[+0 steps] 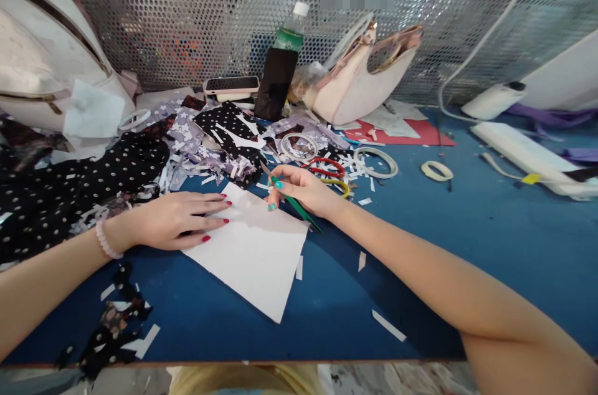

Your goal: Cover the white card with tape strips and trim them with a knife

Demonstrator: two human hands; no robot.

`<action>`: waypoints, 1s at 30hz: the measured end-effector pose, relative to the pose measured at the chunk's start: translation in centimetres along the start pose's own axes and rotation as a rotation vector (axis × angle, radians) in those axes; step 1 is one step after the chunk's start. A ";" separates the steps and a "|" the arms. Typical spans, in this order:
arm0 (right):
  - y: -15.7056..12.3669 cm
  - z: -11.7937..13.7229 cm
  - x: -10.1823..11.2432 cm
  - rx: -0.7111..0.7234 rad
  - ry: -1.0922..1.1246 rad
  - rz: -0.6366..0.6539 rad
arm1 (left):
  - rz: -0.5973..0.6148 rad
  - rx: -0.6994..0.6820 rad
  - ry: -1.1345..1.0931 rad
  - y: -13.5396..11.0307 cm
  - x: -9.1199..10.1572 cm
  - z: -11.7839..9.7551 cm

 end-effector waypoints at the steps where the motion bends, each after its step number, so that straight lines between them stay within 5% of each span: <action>1: 0.0 0.1 0.0 0.004 -0.022 0.008 | 0.007 -0.007 0.009 0.0 0.1 -0.1; 7: -0.4 0.6 -0.7 -0.012 -0.180 0.048 | 0.019 -0.035 0.130 0.7 1.7 -1.2; 11: -0.7 0.8 -1.1 -0.024 -0.252 0.037 | 0.058 -0.019 -0.011 1.6 2.5 -2.3; 30: -0.9 1.0 -1.7 -0.013 -0.345 -0.019 | 0.116 -0.028 -0.022 1.7 1.2 -4.2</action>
Point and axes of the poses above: each hand's wrist, its own y-axis towards the middle knuckle, its own x-axis out of the back of the hand, z = x × y, the point moved 3 cm from there along y, towards the middle knuckle, and after that the axes turned 7 degrees about -z, right-handed, at the moved point
